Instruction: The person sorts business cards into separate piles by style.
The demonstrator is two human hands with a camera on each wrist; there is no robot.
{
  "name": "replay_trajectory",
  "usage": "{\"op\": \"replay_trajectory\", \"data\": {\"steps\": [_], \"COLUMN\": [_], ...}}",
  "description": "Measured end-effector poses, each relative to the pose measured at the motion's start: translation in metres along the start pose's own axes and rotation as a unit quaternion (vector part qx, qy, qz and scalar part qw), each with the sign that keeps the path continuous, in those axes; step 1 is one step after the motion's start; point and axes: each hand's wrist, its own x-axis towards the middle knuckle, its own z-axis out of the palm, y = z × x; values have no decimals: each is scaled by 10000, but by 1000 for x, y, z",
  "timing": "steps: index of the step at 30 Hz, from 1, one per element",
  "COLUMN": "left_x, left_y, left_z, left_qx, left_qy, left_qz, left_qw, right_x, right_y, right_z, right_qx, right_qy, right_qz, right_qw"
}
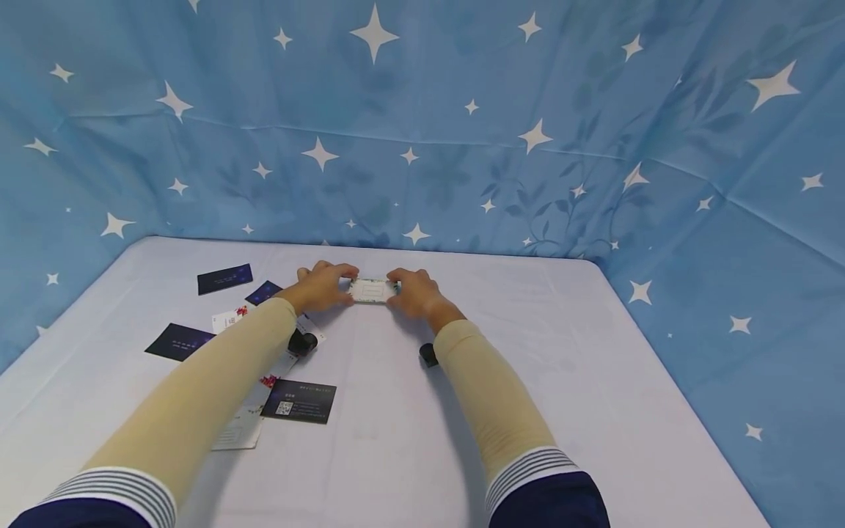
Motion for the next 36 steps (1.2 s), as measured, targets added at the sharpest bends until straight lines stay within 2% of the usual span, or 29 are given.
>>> {"op": "replay_trajectory", "data": {"steps": [9,17,26,31,36], "left_x": [4,1,1,-2,-9], "left_y": [-2,2,6,7,4], "left_z": [5,3,5,0,-11], "left_qx": [240,195,13,-43,-170], "left_qy": [-249,-131,-119,-221,-237], "left_qz": [-75,-160,-230,-255,-131], "left_qw": [9994,9996,9997,9994,9995], "right_x": [1,-2,-3,-2,-2], "right_y": [1,2,2,3,4], "right_z": [5,3,3,3,2], "right_qx": [-426,-248,-327,-212,-46], "right_qy": [-119,-130,-145,-87,13], "right_qz": [52,295,282,339,251], "right_qw": [9990,9992,9990,9992,9997]}}
